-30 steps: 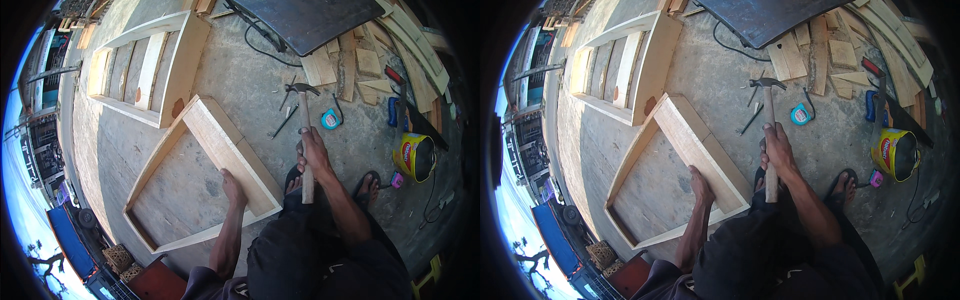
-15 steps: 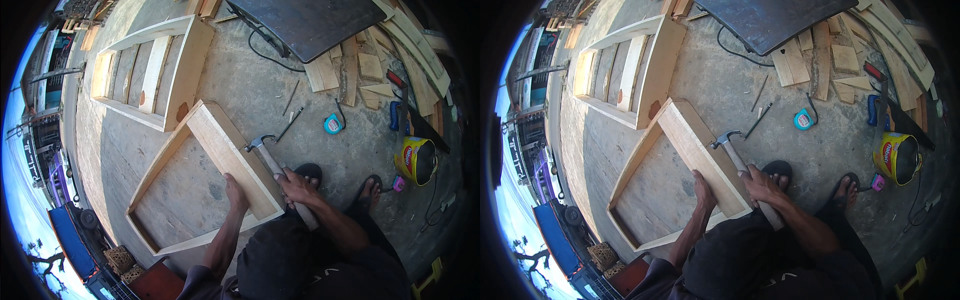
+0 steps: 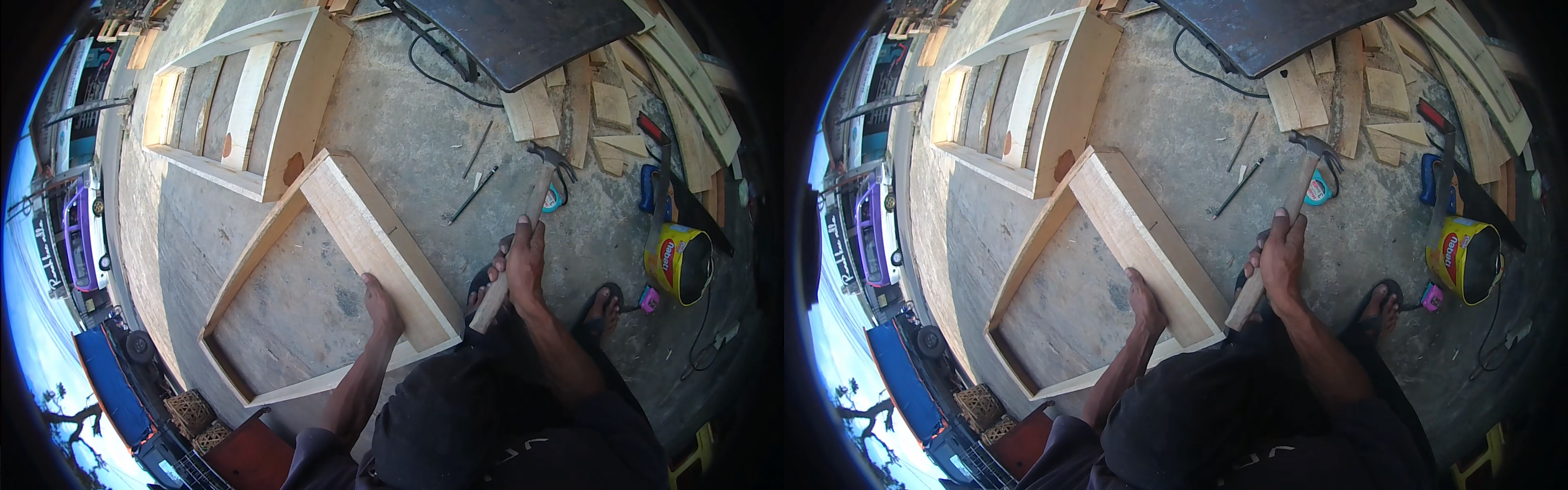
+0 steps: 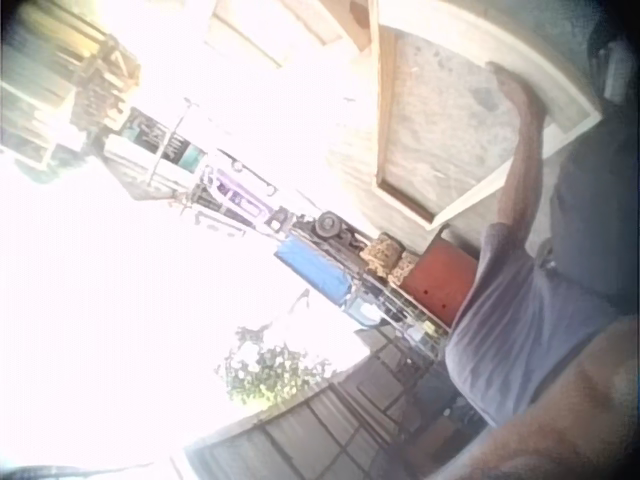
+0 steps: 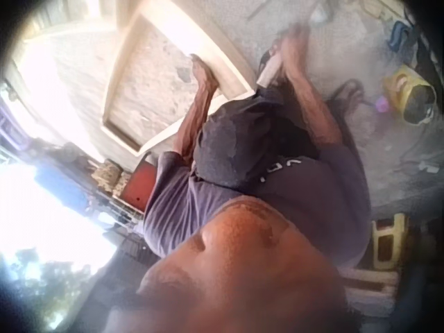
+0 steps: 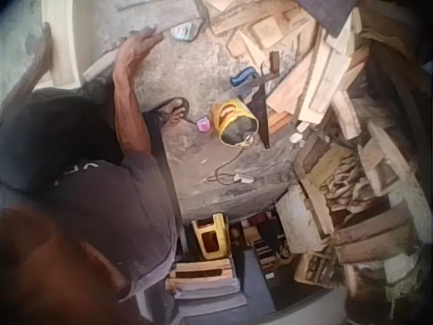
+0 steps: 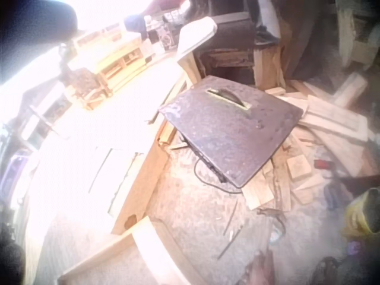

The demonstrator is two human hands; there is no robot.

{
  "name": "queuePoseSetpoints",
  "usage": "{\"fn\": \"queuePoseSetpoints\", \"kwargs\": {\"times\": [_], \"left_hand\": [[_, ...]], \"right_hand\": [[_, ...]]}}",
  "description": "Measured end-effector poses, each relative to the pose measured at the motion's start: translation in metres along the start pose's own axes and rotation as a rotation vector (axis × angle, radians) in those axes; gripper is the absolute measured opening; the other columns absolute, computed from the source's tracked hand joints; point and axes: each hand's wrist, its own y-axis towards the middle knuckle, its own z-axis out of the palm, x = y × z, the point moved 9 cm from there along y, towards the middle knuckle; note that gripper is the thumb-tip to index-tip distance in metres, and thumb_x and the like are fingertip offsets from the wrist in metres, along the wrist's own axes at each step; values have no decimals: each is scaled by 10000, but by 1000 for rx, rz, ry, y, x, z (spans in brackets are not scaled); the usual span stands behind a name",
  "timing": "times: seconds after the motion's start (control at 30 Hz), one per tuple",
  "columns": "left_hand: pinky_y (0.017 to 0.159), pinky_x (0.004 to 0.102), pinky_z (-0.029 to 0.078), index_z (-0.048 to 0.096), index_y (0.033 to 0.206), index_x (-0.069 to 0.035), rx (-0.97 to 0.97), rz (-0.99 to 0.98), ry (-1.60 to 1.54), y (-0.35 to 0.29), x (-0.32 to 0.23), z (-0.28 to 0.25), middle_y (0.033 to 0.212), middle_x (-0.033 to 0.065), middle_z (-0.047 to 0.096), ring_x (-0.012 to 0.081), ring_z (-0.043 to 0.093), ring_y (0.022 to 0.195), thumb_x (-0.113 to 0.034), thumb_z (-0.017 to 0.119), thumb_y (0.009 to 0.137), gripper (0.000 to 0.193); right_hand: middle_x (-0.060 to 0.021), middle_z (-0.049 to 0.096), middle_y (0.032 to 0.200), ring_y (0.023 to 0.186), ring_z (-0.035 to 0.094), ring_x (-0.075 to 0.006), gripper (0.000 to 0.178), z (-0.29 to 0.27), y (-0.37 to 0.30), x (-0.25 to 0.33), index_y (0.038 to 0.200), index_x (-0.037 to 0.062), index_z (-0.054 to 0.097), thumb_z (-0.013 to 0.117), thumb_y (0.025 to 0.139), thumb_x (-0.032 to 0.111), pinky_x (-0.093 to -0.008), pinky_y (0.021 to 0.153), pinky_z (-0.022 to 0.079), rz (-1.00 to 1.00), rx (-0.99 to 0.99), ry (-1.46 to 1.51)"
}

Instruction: The person assembles a wooden frame by positioning planks and hammering nails to join them. They measure and mark wood pieces, then secure cross supports within the frame using a hammer and nails.

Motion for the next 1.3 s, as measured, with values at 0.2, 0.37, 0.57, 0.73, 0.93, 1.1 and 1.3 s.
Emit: {"fn": "queuePoseSetpoints", "kwargs": {"times": [0.2, 0.37, 0.57, 0.73, 0.93, 1.1, 1.3], "left_hand": [[1022, 474, 539, 472, 1456, 23, 27, 22, -36, -5, -9, 8, 1340, 202, 624, 329, 659, 1169, -689, 346, 1068, 820], [1016, 476, 547, 473, 1446, 18, -10, -17, 3, -6, -6, 4, 1319, 200, 631, 332, 665, 1161, -706, 338, 1060, 832], [1048, 534, 520, 448, 1473, 21, 7, -18, 4, -3, -5, 2, 1375, 224, 605, 366, 644, 1208, -721, 364, 1046, 861], [1061, 530, 523, 444, 1481, 16, 57, 45, 10, -4, -12, 7, 1378, 244, 605, 367, 649, 1216, -705, 344, 1058, 841], [994, 460, 576, 478, 1443, 26, 98, 27, -57, -2, -8, 7, 1297, 201, 653, 324, 698, 1128, -659, 318, 1086, 789], [1010, 412, 529, 509, 1416, 22, 133, 128, -134, 9, 2, 4, 1281, 173, 653, 266, 671, 1112, -614, 327, 1110, 729], [957, 373, 496, 601, 1246, 36, -81, 250, -250, 11, 8, -15, 1139, 152, 684, 234, 642, 1032, -575, 295, 1129, 693]], "right_hand": [[-49, 536, 663, 455, 587, -186, 342, 17, -1, -2, 1185, 56, 450, 432, 1113, 390, -393, 470, 491, 92, 74, -948], [-28, 475, 688, 520, 558, -162, 320, 29, -4, 18, 1155, 61, 439, 403, 1128, 378, -327, 431, 474, -50, -44, -847], [-21, 466, 721, 487, 522, -123, 319, 30, -5, 45, 1149, 77, 437, 425, 1121, 395, -322, 390, 460, -84, -92, -581], [-45, 489, 731, 457, 513, -160, 352, 16, 5, 34, 1148, 62, 462, 422, 1126, 411, -356, 400, 469, -195, -160, -415], [-210, 666, 793, 640, 681, -348, 368, 46, -5, -4, 1244, 27, 519, 493, 1105, 366, -491, 553, 518, -224, 227, -1295], [-248, 723, 823, 800, 737, -449, 395, 131, -25, 55, 1396, 80, 514, 549, 1067, 295, -555, 713, 540, -464, 539, -1704], [-149, 733, 762, 756, 768, -313, 384, 286, -53, 54, 1414, 159, 630, 545, 1046, 230, -458, 669, 601, -780, 797, -2723]]}}
